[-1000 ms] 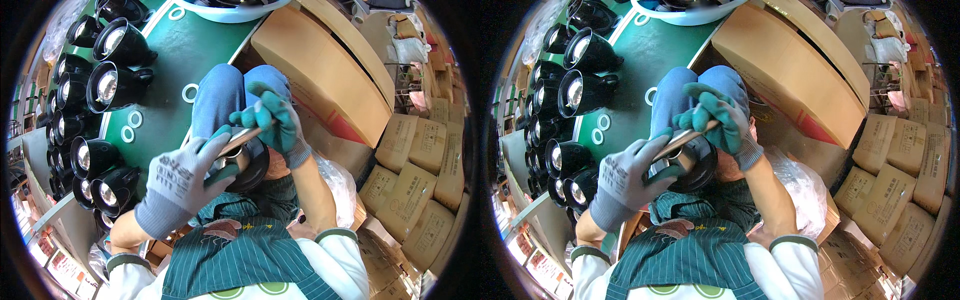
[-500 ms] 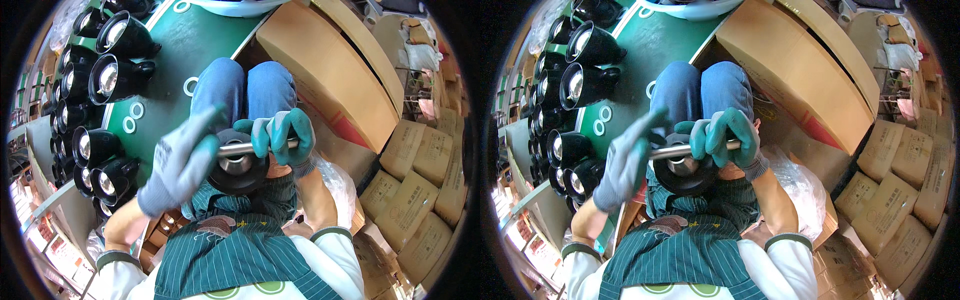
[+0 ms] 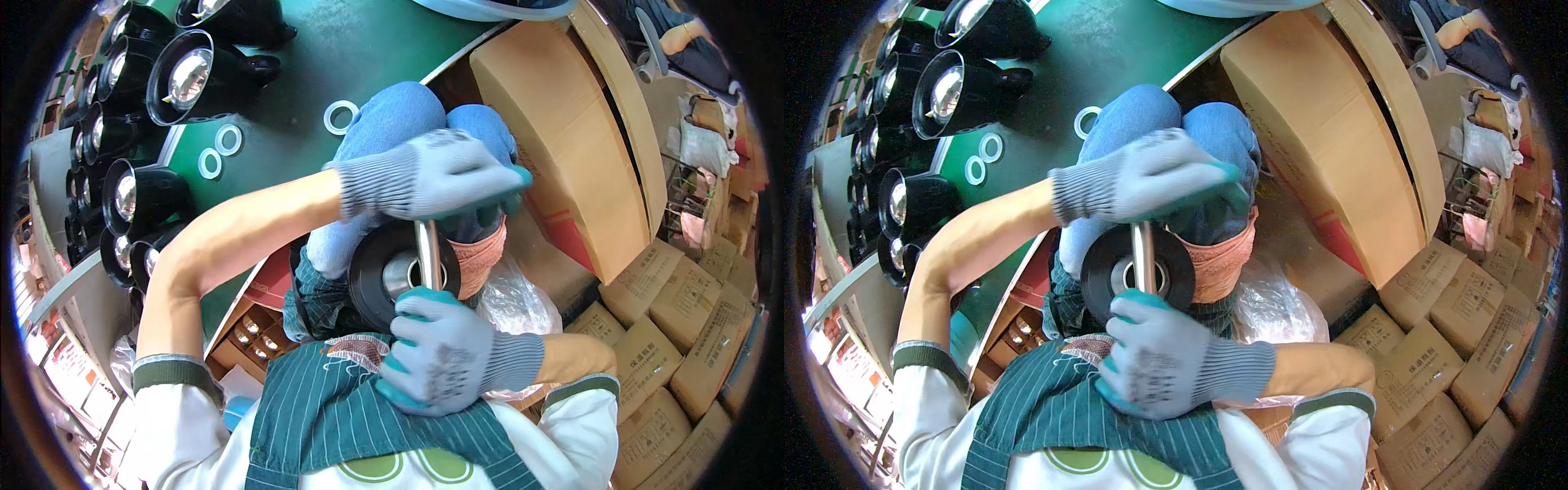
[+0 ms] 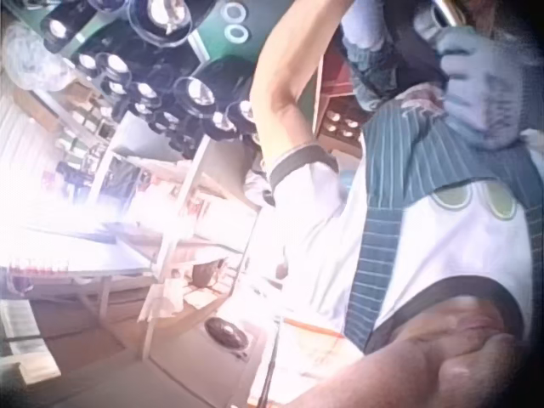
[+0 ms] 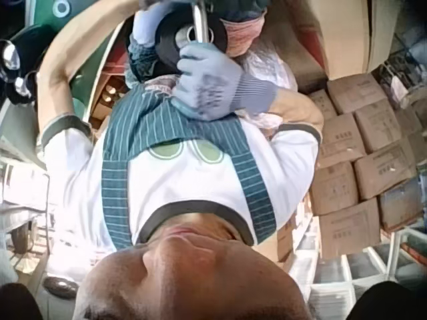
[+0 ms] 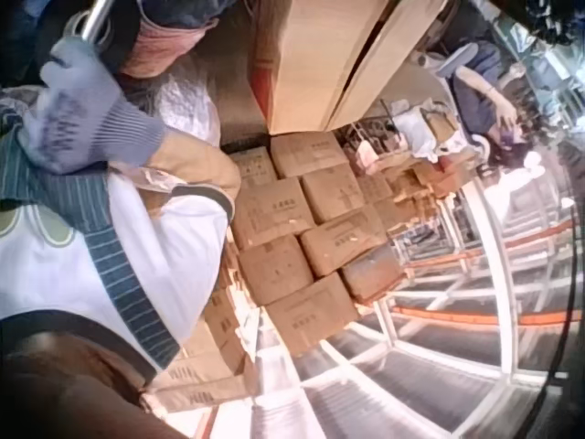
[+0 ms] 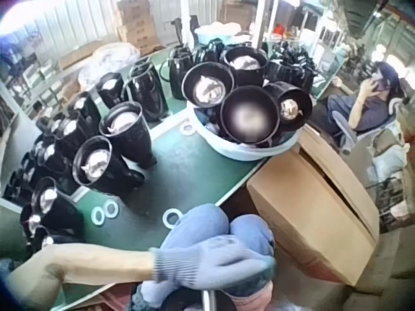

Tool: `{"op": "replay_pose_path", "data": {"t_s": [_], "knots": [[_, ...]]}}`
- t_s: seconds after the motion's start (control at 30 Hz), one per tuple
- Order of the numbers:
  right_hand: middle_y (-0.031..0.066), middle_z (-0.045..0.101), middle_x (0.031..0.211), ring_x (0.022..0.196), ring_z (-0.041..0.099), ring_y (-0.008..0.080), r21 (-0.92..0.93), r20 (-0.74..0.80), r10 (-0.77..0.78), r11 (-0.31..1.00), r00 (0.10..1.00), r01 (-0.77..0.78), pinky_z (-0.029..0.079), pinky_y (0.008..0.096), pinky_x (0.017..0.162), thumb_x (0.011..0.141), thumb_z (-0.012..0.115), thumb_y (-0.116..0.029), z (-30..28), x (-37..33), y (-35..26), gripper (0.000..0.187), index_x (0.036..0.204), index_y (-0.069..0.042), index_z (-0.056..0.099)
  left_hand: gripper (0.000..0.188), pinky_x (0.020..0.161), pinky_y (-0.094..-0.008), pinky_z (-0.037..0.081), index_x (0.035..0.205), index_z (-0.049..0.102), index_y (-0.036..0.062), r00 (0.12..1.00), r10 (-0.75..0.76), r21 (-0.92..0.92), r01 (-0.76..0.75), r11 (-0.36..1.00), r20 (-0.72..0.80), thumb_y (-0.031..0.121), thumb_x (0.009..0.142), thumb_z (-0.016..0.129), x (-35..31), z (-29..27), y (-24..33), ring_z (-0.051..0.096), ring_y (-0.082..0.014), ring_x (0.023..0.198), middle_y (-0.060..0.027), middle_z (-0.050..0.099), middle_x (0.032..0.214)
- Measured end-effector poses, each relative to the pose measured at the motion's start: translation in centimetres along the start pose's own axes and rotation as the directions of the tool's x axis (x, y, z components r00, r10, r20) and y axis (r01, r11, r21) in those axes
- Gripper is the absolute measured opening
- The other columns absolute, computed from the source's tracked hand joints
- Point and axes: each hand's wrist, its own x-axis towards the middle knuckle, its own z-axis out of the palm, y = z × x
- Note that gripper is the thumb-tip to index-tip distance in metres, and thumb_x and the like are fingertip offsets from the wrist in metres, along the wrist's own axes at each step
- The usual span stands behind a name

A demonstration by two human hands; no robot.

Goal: The person assembles black kettles by inserting a metal rod into the base and securing it with a black cap. They handle each kettle one at a time, then place the finished units into a cardboard box.

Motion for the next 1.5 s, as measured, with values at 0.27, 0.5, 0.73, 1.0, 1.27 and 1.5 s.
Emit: {"op": "replay_pose_path", "data": {"t_s": [0.27, 0.5, 0.73, 1.0, 1.27, 1.5], "knots": [[0.0054, 0.066, 0.065, 0.062, 0.064, 0.0223, -0.003, -0.004, 0.222, 0.975, 0.975, -0.222, 0.047, 0.0456, 0.058, 0.099, 0.052, -0.05, 0.2, 7.7, 1.4, 0.048, 0.087, -0.007, 0.07, 0.043, 0.104, -0.042, 0.049, 0.121, 0.074, 0.0066, 0.784, -0.187, -0.33, 0.447, 0.832, 0.591, 0.043, 0.102, 0.06, 6.4, 4.2, 0.0, 0.063, -0.0328, 0.118, -0.0192, 0.068, 0.124], [0.0084, 0.067, 0.08, 0.08, 0.068, 0.0292, 0.367, -0.601, 0.028, 0.897, 0.799, 0.245, 0.054, 0.0409, 0.072, 0.084, 0.079, -0.038, 0.4, 6.2, 3.6, 0.038, 0.102, -0.006, 0.071, 0.048, 0.083, -0.0403, 0.057, 0.115, 0.074, 0.0021, 0.927, -0.336, 0.491, 0.219, 0.843, 0.164, 0.042, 0.089, 0.076, 1.1, -2.7, 5.2, 0.071, -0.0358, 0.092, -0.0197, 0.072, 0.104], [0.0326, 0.061, 0.133, 0.114, 0.059, 0.04, 0.564, -0.661, 0.672, 0.153, 0.333, 0.812, 0.039, 0.0529, 0.117, 0.112, 0.03, -0.047, 1.4, -3.4, 1.4, 0.067, 0.13, 0.007, 0.065, 0.05, 0.066, -0.0399, 0.057, 0.114, 0.074, -0.002, 0.403, -0.887, 0.759, 0.499, 0.418, 0.223, 0.044, 0.094, 0.071, -1.2, -1.2, 15.3, 0.072, -0.0226, 0.07, -0.0175, 0.07, 0.072], [0.0219, 0.055, 0.149, 0.139, 0.051, 0.0342, 0.836, -0.234, 0.846, -0.077, 0.48, 0.544, 0.036, 0.0456, 0.12, 0.108, 0.03, -0.06, 6.4, -3.3, 7.2, 0.077, 0.15, 0.002, 0.049, 0.082, 0.058, -0.0373, 0.061, 0.136, 0.049, -0.0051, 0.534, -0.763, 0.82, 0.572, 0.007, -0.366, 0.068, 0.099, 0.051, -2.7, 8.5, 13.6, 0.076, -0.0246, 0.078, -0.0147, 0.071, 0.096], [-0.0014, 0.036, 0.061, 0.066, 0.037, 0.0174, 0.258, -0.565, 0.424, -0.724, 0.708, 0.64, 0.036, 0.0327, 0.068, 0.112, 0.04, -0.043, 6.3, 1.1, 13.2, 0.06, 0.058, -0.017, 0.04, 0.063, 0.049, -0.0381, 0.056, 0.124, 0.055, -0.0047, 0.781, -0.529, 0.88, 0.458, 0.127, -0.331, 0.055, 0.104, 0.052, -5.7, 7.6, 12.1, 0.072, -0.0264, 0.06, -0.012, 0.069, 0.068], [-0.0021, 0.033, 0.058, 0.057, 0.039, 0.014, 0.635, -0.772, 0.583, 0.686, 0.254, 0.355, 0.046, 0.0318, 0.09, 0.109, 0.05, -0.029, 10.8, -1.9, 7.7, 0.048, 0.065, -0.019, 0.035, 0.037, 0.062, -0.0392, 0.058, 0.122, 0.059, 0.0088, 0.904, -0.421, 0.773, 0.317, 0.55, -0.071, 0.038, 0.1, 0.059, -7.5, 4.6, 11.6, 0.071, -0.0335, 0.07, -0.0151, 0.067, 0.082]]}}
